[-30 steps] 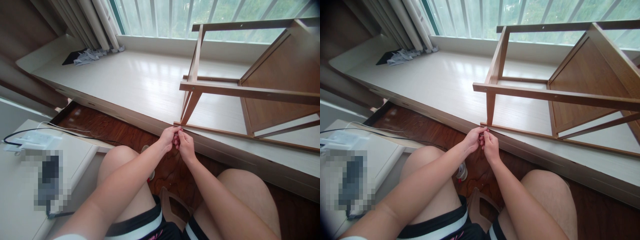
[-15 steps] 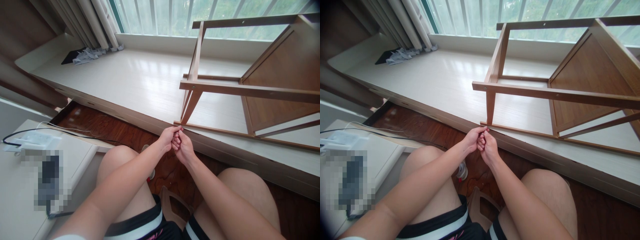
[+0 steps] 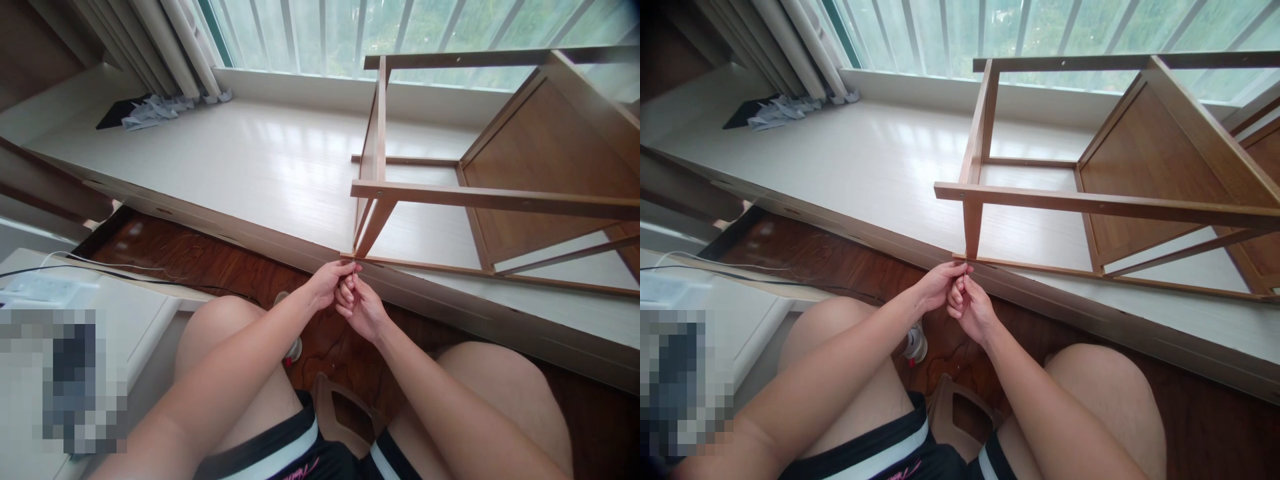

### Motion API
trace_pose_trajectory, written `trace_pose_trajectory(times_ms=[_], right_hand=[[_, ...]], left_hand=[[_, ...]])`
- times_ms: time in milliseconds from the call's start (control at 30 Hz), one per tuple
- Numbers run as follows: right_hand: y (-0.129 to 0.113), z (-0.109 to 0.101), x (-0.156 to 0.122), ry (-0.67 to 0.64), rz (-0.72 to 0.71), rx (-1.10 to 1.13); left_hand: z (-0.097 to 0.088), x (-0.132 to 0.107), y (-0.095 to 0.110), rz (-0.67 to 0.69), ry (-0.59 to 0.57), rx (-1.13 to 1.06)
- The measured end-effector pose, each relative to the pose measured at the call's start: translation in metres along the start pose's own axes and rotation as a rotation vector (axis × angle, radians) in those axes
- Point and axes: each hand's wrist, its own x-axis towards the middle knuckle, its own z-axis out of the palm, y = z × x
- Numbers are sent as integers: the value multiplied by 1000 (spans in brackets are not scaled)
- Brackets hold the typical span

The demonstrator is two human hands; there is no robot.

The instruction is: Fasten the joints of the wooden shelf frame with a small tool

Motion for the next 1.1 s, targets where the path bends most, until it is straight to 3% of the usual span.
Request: trace_pose_trajectory(times_ms=[133, 267, 367, 500, 867, 1100], right_hand=[[0, -12, -11, 71, -71, -387], [-6, -21, -22, 158, -284, -1020], [-12, -21, -25, 174, -373, -1299], [-18, -15, -22, 190, -426, -1407], [-15, -9, -12, 260, -496, -1437], [-14, -12, -14, 409, -560, -1847]], left_hand=[[-1, 0, -7, -8, -48, 23], [-2, -2, -13, 48, 5, 39], [-3, -3, -14, 51, 5, 68], [-4, -3, -13, 58, 15, 63], [0, 0, -10, 89, 28, 36], [3, -1, -10, 98, 76, 50]])
